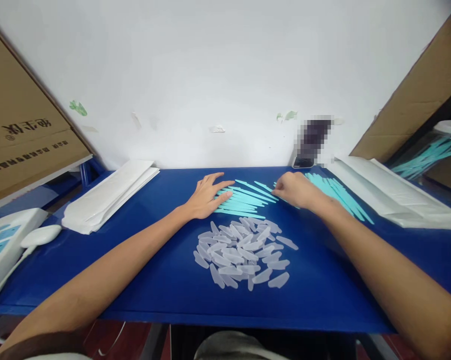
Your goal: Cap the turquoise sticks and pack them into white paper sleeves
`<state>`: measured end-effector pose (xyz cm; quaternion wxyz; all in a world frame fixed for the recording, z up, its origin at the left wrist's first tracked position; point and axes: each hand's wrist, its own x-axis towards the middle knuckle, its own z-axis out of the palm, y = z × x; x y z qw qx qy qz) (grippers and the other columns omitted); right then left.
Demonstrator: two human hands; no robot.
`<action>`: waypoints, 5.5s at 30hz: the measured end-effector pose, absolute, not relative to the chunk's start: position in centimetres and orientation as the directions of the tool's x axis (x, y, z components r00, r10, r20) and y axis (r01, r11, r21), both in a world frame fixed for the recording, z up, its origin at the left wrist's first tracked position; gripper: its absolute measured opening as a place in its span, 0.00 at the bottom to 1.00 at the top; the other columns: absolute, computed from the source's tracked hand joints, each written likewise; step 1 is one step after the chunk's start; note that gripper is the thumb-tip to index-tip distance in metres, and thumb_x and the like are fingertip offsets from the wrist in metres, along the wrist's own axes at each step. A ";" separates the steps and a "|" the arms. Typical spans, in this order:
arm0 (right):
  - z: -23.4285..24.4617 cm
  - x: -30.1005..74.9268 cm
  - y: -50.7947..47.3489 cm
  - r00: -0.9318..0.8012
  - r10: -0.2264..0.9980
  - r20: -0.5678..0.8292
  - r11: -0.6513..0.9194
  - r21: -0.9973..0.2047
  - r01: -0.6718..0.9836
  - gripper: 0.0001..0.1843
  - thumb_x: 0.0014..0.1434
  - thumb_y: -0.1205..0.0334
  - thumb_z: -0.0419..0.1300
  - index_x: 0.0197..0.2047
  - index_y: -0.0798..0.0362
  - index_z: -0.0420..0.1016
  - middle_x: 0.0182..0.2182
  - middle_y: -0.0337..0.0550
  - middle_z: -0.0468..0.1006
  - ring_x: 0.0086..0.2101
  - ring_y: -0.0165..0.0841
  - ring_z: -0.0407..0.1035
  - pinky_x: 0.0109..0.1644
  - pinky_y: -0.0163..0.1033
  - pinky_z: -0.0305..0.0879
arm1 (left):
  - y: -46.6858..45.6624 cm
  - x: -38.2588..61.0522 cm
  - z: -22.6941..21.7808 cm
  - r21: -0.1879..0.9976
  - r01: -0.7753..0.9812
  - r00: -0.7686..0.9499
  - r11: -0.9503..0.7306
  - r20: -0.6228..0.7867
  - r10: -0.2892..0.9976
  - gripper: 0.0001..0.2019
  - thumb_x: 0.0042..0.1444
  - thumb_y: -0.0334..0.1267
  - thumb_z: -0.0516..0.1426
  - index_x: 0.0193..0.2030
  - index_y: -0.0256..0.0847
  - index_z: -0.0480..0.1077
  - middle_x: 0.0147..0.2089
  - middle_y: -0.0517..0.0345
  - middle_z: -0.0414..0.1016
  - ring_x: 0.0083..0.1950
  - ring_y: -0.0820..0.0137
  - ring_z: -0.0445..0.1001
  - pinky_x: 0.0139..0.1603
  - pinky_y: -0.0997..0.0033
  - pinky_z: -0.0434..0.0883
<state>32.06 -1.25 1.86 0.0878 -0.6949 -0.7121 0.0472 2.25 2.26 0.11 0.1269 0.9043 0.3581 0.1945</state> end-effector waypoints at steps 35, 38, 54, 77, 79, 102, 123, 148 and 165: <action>-0.5 27.8 -0.6 0.079 0.893 0.442 0.194 -0.537 0.821 0.17 0.56 0.46 0.63 0.38 0.50 0.83 0.23 0.38 0.76 0.26 0.33 0.70 0.34 0.38 0.61 | 0.9 -1.7 0.6 0.240 0.572 0.737 -0.784 0.270 0.620 0.23 0.67 0.57 0.53 0.63 0.49 0.69 0.65 0.45 0.64 0.65 0.51 0.63 0.64 0.46 0.62; -0.4 27.6 -1.1 0.123 0.852 0.510 0.222 -0.563 0.796 0.17 0.52 0.45 0.64 0.34 0.52 0.81 0.19 0.36 0.71 0.23 0.33 0.67 0.33 0.38 0.61 | 1.3 -1.3 -0.1 0.297 0.617 0.692 -0.729 0.236 0.682 0.26 0.66 0.58 0.54 0.66 0.50 0.67 0.69 0.44 0.59 0.69 0.47 0.58 0.66 0.40 0.60; 1.7 25.8 -3.7 -0.480 0.853 0.206 0.521 -0.399 0.755 0.08 0.60 0.57 0.62 0.34 0.49 0.82 0.27 0.37 0.75 0.27 0.28 0.64 0.32 0.36 0.55 | -4.1 1.8 2.1 0.084 0.325 0.930 -0.942 0.156 0.334 0.24 0.73 0.51 0.44 0.69 0.47 0.65 0.72 0.40 0.55 0.69 0.47 0.57 0.65 0.41 0.60; 3.5 25.0 -5.2 -0.558 0.827 0.072 0.561 -0.048 0.826 0.12 0.64 0.57 0.59 0.35 0.51 0.81 0.36 0.43 0.81 0.30 0.32 0.68 0.31 0.39 0.50 | -0.9 -1.7 2.6 0.040 0.360 0.898 -0.932 0.256 0.358 0.12 0.68 0.42 0.57 0.45 0.44 0.83 0.55 0.45 0.73 0.56 0.57 0.68 0.55 0.57 0.67; 3.6 25.0 -5.2 -0.568 0.821 0.051 0.570 -0.046 0.820 0.11 0.63 0.60 0.58 0.35 0.52 0.82 0.35 0.45 0.81 0.31 0.33 0.69 0.31 0.40 0.51 | -1.1 -1.5 2.9 0.109 0.389 0.890 -0.915 0.214 0.404 0.11 0.67 0.41 0.59 0.43 0.43 0.83 0.46 0.48 0.76 0.49 0.60 0.70 0.50 0.62 0.68; 3.8 27.1 -6.2 -0.432 0.888 0.157 0.457 -0.197 0.867 0.10 0.59 0.64 0.57 0.35 0.53 0.81 0.23 0.39 0.73 0.22 0.28 0.61 0.28 0.37 0.53 | -0.3 -3.1 3.8 -0.099 0.513 0.858 -0.853 0.037 0.512 0.10 0.65 0.34 0.55 0.39 0.40 0.79 0.37 0.54 0.78 0.40 0.64 0.75 0.43 0.63 0.65; 2.9 26.3 -6.0 -0.591 0.789 0.168 0.612 -0.136 0.779 0.16 0.71 0.62 0.50 0.45 0.54 0.79 0.39 0.46 0.80 0.35 0.34 0.72 0.36 0.38 0.59 | -0.6 -2.5 3.3 0.118 0.480 0.864 -0.869 0.106 0.492 0.12 0.69 0.34 0.52 0.40 0.39 0.77 0.39 0.53 0.77 0.39 0.66 0.75 0.42 0.67 0.67; 2.9 26.4 -5.9 -0.537 0.831 0.149 0.556 -0.165 0.815 0.12 0.67 0.59 0.57 0.44 0.52 0.82 0.40 0.44 0.80 0.36 0.34 0.72 0.37 0.38 0.59 | -0.6 -1.7 1.8 0.222 0.575 0.743 -0.787 0.260 0.616 0.11 0.67 0.44 0.56 0.41 0.40 0.75 0.28 0.62 0.73 0.29 0.71 0.71 0.38 0.70 0.64; 2.5 26.2 -5.2 -0.396 0.916 0.060 0.395 -0.294 0.870 0.10 0.66 0.59 0.57 0.36 0.51 0.78 0.29 0.40 0.77 0.29 0.32 0.66 0.34 0.36 0.55 | -2.3 1.0 1.5 0.355 0.484 0.807 -0.800 0.174 0.565 0.13 0.68 0.43 0.57 0.47 0.42 0.82 0.30 0.57 0.76 0.29 0.71 0.70 0.31 0.72 0.62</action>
